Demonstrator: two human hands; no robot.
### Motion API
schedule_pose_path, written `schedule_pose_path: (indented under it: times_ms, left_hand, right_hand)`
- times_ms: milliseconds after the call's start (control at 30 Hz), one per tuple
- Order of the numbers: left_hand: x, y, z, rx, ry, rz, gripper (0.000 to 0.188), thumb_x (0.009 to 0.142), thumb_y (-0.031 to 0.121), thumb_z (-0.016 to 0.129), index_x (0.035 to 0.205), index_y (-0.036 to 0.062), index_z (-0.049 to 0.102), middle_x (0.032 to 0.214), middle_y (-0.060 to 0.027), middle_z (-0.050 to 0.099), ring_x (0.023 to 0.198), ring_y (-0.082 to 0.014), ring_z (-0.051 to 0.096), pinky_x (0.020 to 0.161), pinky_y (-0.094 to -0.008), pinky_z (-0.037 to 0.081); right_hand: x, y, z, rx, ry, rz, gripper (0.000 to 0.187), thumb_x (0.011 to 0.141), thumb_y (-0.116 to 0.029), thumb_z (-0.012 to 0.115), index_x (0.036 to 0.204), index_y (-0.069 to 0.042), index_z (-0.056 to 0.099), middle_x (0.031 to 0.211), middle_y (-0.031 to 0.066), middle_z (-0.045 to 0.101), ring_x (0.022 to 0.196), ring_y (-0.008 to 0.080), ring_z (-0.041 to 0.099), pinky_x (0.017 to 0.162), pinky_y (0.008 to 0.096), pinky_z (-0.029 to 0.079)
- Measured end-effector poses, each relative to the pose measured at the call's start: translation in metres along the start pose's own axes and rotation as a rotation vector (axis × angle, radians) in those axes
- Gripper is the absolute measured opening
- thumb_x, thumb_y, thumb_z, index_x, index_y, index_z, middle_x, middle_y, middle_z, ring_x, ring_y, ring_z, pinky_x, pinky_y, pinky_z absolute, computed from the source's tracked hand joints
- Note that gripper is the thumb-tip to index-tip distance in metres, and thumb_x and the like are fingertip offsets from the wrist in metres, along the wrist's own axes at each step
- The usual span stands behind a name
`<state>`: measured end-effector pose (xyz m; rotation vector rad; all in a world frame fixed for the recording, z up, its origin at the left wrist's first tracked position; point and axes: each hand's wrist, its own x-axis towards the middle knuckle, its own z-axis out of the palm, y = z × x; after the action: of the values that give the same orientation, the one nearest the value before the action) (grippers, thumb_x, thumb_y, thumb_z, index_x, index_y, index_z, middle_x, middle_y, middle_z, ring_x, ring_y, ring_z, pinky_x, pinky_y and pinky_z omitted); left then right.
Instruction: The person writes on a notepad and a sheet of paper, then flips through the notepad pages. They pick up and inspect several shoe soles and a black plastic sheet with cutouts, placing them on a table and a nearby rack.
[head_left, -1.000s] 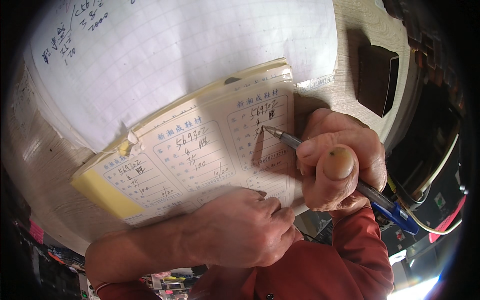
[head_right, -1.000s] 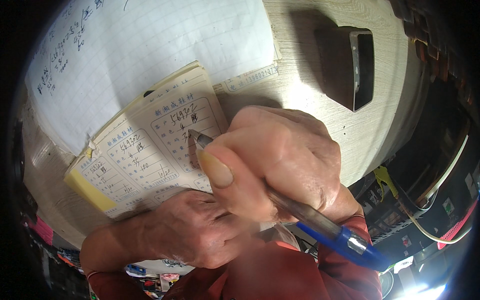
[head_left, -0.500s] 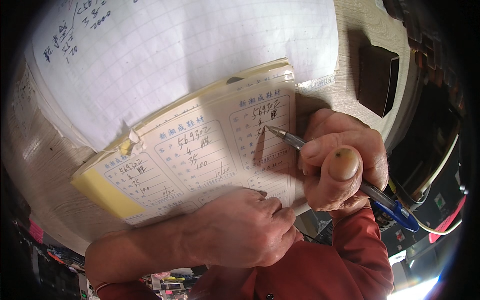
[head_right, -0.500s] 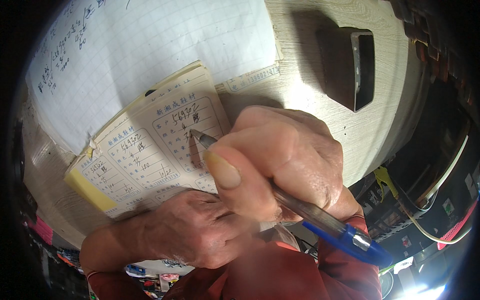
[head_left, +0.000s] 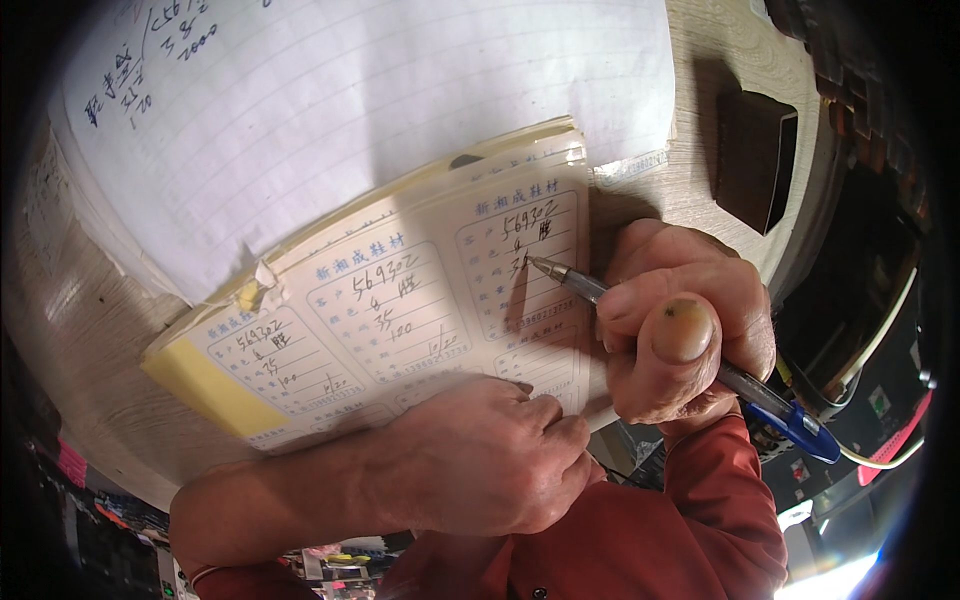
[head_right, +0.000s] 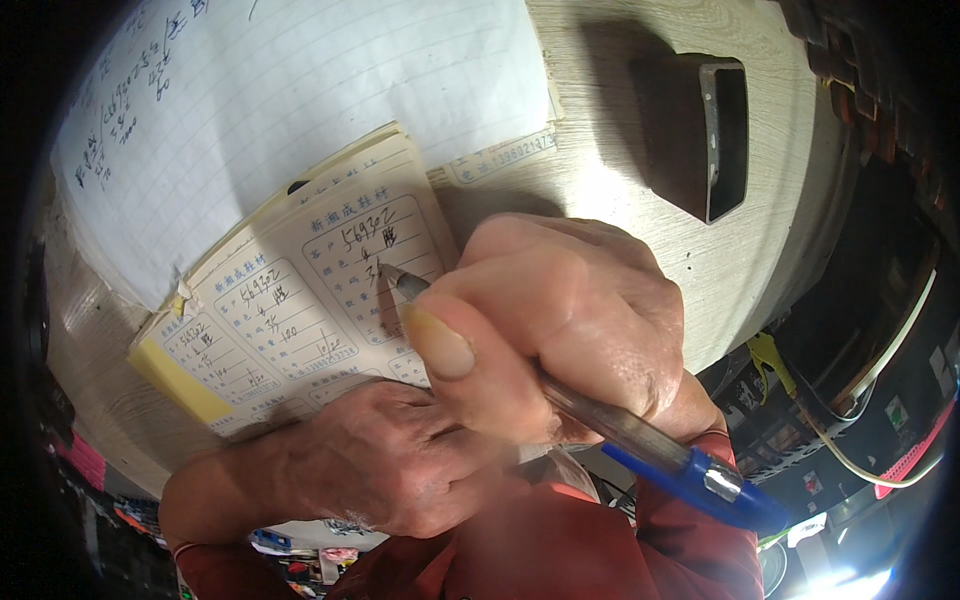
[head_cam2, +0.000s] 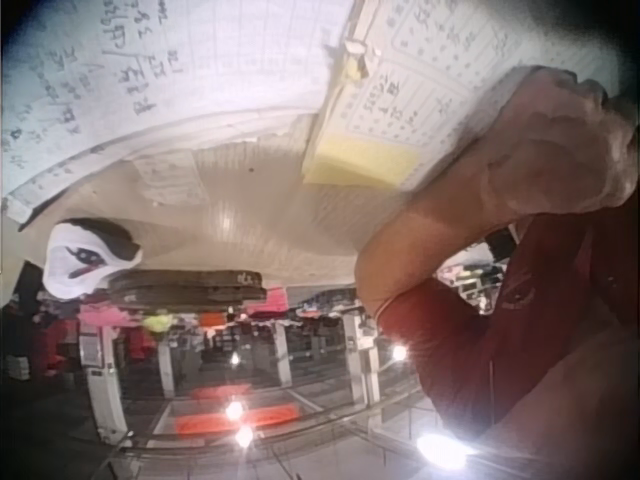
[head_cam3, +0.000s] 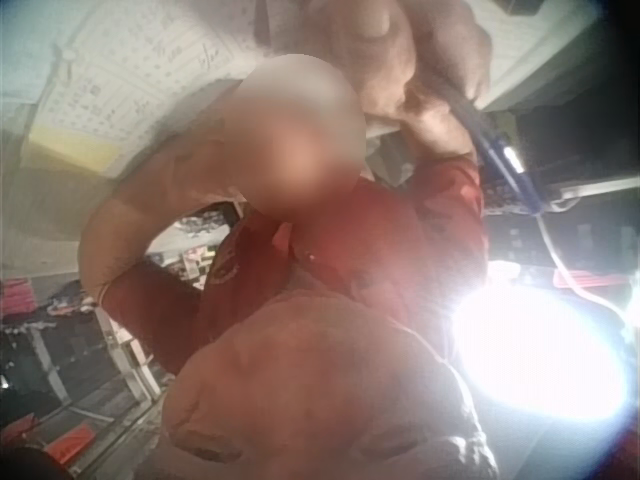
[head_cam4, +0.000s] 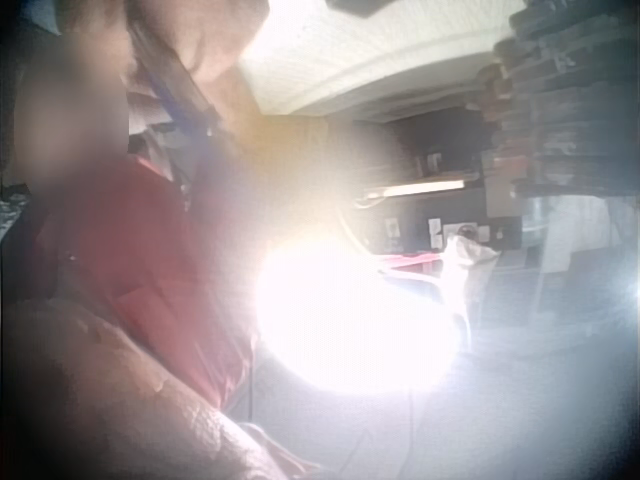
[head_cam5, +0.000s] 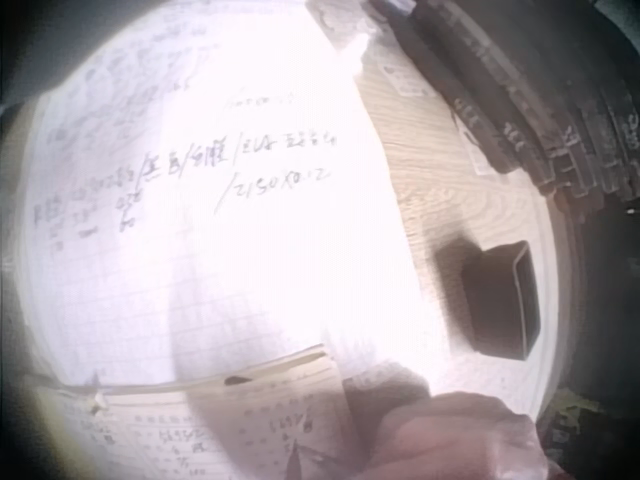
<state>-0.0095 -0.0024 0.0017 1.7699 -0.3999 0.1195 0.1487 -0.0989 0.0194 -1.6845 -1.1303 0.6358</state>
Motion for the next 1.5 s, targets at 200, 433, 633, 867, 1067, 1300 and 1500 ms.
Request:
schedule_pose_path:
  times_ms: [200,433,633,867,1067,1300,1500]
  left_hand:
    - [0.0,0.0,0.001,0.03,0.014,0.014,0.014,0.075,0.019,0.068,0.078,0.006,0.072,0.081,-0.0091,0.064,0.073,-0.0202,0.065,0.058,-0.0319,0.057]
    - [-0.001,0.001,0.001,0.036,-0.004,0.01,0.013,0.075,0.018,0.068,0.078,0.006,0.072,0.082,-0.0091,0.064,0.072,-0.0202,0.065,0.057,-0.032,0.057]
    - [-0.001,0.0,0.002,0.029,0.01,0.015,0.013,0.075,0.018,0.069,0.078,0.0064,0.072,0.082,-0.0092,0.065,0.072,-0.0201,0.065,0.055,-0.0323,0.056]
    - [-0.001,-0.001,0.003,0.022,0.022,0.025,0.011,0.077,0.017,0.069,0.077,0.0066,0.072,0.081,-0.0093,0.065,0.071,-0.0204,0.065,0.055,-0.0324,0.056]
    - [0.0,0.0,0.003,0.028,0.026,0.02,0.011,0.076,0.017,0.07,0.076,0.0066,0.072,0.08,-0.0091,0.064,0.07,-0.0204,0.065,0.056,-0.0325,0.056]
    - [0.0,-0.001,0.001,0.006,0.0,0.011,0.016,0.074,0.02,0.067,0.078,0.0062,0.071,0.081,-0.0083,0.063,0.07,-0.0191,0.064,0.056,-0.0316,0.056]
    - [0.0,-0.002,0.002,0.01,0.005,0.013,0.015,0.073,0.02,0.066,0.077,0.0065,0.07,0.08,-0.0083,0.063,0.07,-0.0192,0.063,0.056,-0.0319,0.055]
  right_hand:
    - [0.0,-0.002,-0.001,-0.006,-0.01,0.037,0.028,0.107,-0.031,0.049,0.098,-0.005,0.053,0.057,0.0051,0.049,0.043,0.0124,0.046,0.041,0.0269,0.036]
    - [0.0,-0.002,-0.001,-0.019,-0.018,0.047,0.029,0.107,-0.032,0.049,0.098,-0.005,0.053,0.057,0.0053,0.049,0.044,0.0125,0.046,0.041,0.027,0.036]
    - [0.001,0.0,0.001,-0.009,-0.01,0.02,0.03,0.107,-0.032,0.049,0.097,-0.004,0.053,0.057,0.0052,0.049,0.043,0.012,0.045,0.041,0.0265,0.035]
    - [0.001,-0.003,0.002,-0.03,0.009,0.05,0.03,0.108,-0.031,0.049,0.096,-0.003,0.053,0.056,0.0048,0.049,0.043,0.0118,0.045,0.04,0.0263,0.035]
    - [0.001,-0.001,0.001,-0.031,-0.022,-0.042,0.033,0.107,-0.031,0.051,0.09,-0.003,0.053,0.056,0.0046,0.049,0.043,0.0129,0.043,0.04,0.028,0.035]
    - [-0.007,0.007,0.004,0.068,0.121,0.005,0.034,0.107,-0.033,0.049,0.09,-0.003,0.052,0.055,0.0056,0.049,0.043,0.0138,0.043,0.041,0.0285,0.036]
    - [-0.005,-0.005,-0.001,-0.005,0.02,0.095,0.034,0.108,-0.033,0.047,0.092,-0.003,0.051,0.055,0.005,0.048,0.042,0.0135,0.043,0.041,0.0284,0.036]
